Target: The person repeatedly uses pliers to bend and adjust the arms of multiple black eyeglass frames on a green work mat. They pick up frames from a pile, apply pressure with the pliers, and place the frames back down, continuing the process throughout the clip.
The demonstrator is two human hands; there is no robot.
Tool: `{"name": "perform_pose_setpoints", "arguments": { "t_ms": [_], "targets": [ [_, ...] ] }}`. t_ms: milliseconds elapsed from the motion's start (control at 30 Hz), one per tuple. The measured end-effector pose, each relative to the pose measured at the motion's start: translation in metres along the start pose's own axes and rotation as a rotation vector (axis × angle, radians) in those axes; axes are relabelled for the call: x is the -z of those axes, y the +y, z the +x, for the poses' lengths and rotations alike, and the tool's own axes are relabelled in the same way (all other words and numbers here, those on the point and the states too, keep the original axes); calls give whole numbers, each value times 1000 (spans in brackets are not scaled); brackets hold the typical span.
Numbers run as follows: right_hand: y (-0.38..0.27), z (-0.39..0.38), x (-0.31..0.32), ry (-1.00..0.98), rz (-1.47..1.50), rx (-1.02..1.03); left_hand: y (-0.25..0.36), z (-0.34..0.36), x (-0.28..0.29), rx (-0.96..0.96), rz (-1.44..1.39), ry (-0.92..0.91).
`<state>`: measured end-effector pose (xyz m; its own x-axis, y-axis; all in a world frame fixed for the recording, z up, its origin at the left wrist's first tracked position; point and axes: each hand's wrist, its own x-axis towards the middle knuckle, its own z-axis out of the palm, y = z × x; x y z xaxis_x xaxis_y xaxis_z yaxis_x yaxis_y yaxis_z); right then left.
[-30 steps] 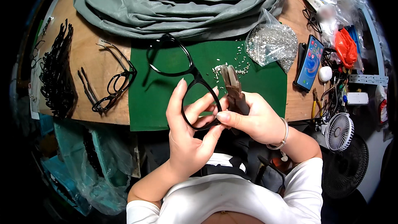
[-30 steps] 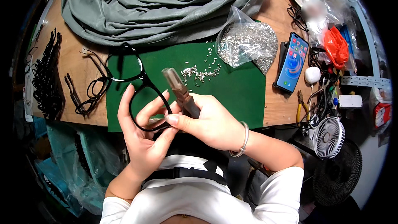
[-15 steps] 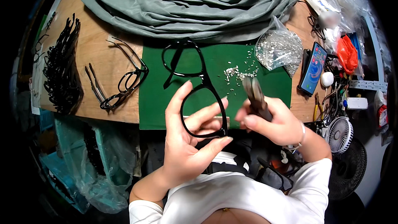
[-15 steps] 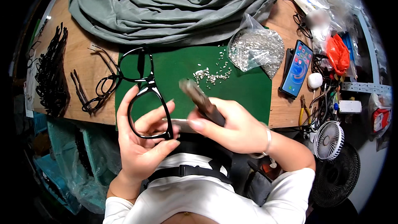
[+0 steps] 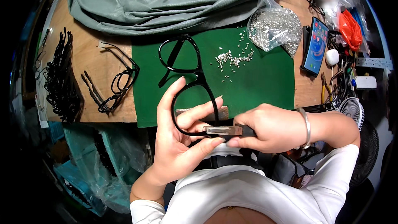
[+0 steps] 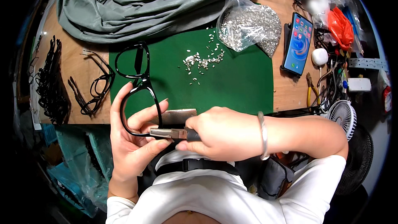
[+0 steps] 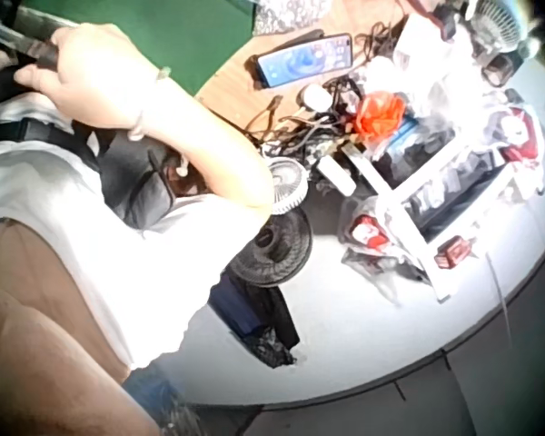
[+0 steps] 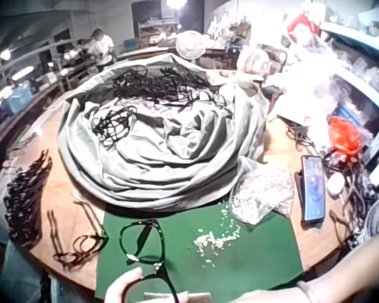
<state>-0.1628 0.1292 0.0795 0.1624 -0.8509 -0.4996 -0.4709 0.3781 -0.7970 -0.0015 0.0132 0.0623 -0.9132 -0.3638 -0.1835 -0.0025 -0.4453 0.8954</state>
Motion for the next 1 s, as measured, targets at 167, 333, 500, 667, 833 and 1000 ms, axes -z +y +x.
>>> {"name": "perform_pose_setpoints", "arguments": {
  "t_ms": [167,333,500,667,833,1000],
  "targets": [
    [2,-1,-5,89,-96,-28,-5,2,-4,-2,41,17],
    [30,2,12,90,93,92,-5,4,-1,66,38,86],
    [59,25,-24,528,-421,58,-16,13,-4,34,76,146],
    [66,15,-27,596,-411,59,-39,-25,18,-139,148,74],
    [71,35,-3,628,-327,-22,-48,-26,0,27,173,232],
    [84,47,-6,654,-369,-9,-34,-25,5,98,-43,150]
  ]
}}
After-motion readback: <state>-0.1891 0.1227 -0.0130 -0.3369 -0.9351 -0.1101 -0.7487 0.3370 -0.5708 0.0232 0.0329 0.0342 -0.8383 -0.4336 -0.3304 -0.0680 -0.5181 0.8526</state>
